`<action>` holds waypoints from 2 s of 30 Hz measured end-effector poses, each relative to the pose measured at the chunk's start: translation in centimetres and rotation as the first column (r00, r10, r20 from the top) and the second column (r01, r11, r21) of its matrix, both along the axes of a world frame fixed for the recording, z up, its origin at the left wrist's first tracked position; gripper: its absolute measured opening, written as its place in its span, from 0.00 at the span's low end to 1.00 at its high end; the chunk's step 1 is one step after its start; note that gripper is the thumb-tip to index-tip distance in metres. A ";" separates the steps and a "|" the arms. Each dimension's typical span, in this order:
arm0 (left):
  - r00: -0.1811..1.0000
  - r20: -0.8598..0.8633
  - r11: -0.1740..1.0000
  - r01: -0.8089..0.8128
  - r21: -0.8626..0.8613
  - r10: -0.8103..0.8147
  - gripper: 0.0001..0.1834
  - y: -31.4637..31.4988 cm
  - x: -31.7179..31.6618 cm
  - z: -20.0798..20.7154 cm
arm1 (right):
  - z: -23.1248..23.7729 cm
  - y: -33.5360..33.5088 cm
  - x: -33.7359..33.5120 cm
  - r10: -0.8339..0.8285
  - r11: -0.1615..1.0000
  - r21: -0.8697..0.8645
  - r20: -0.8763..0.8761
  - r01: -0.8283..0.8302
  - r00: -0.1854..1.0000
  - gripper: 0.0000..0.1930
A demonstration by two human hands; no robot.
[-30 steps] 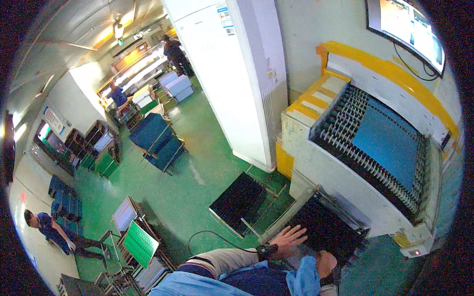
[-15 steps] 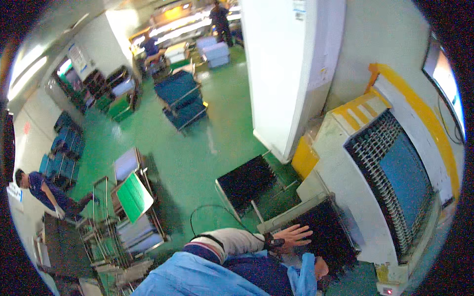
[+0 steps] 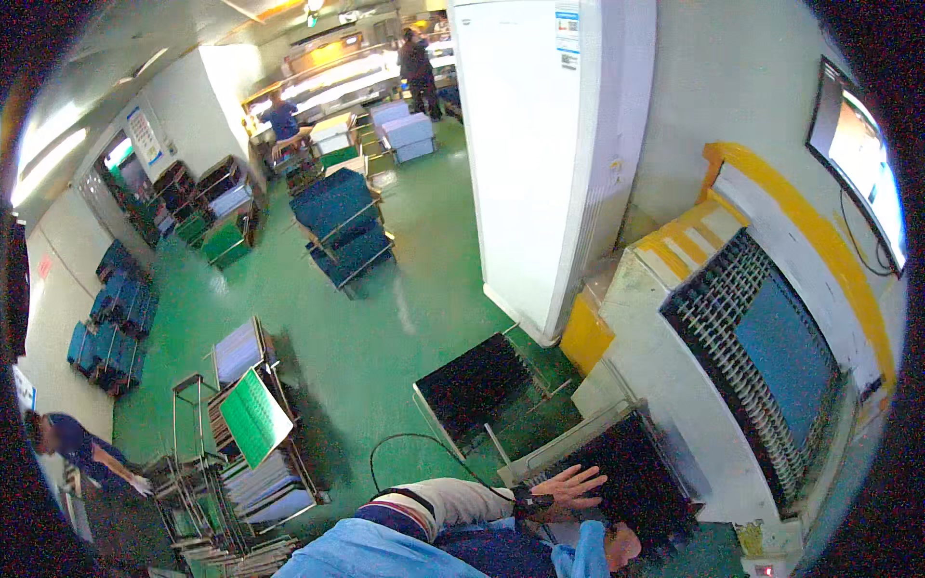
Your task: Loading thin blue sheets from a rack onto a machine conveyor.
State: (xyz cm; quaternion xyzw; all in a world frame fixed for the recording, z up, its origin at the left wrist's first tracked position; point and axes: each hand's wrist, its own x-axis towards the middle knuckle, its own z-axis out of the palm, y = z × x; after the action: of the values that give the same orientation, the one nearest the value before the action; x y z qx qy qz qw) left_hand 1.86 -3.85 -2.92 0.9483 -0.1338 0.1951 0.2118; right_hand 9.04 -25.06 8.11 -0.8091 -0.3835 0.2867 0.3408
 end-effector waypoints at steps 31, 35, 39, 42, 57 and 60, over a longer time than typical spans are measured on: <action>0.991 -0.130 0.989 0.020 -0.147 -0.040 0.38 -0.3 0.0 2.2 | 0.7 0.6 -1.8 0.021 0.991 0.125 0.154 -0.041 0.988 0.14; 0.998 -0.042 0.998 -0.043 -0.050 0.041 0.39 -0.4 0.6 0.4 | 0.8 2.0 -1.2 0.056 0.996 0.059 0.119 -0.063 0.991 0.14; 0.999 -0.014 0.988 -0.033 -0.149 0.032 0.38 -0.8 0.1 -0.2 | 0.6 1.8 -0.8 -0.010 0.997 0.074 0.112 0.001 0.994 0.14; 0.995 -0.087 0.974 0.027 -0.223 -0.048 0.43 -0.6 -0.4 0.4 | 0.5 1.2 -0.6 -0.070 0.993 0.100 0.096 0.060 0.993 0.13; 0.971 -0.235 0.999 0.022 -0.047 -0.032 0.39 0.1 -0.5 3.7 | -1.5 0.2 -1.2 -0.587 0.761 0.380 0.056 0.526 0.808 0.12; 0.970 -0.244 0.999 0.012 -0.046 -0.023 0.38 -0.1 -0.3 3.1 | -1.4 -0.1 -1.2 -0.598 0.761 0.405 0.137 0.506 0.790 0.12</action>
State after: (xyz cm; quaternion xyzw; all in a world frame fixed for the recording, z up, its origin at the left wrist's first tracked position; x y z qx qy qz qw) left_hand 1.60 -3.92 0.19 0.9590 -0.1106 0.0780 0.2491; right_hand 7.80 -25.11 6.74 -0.8430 -0.2110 -0.0077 0.4948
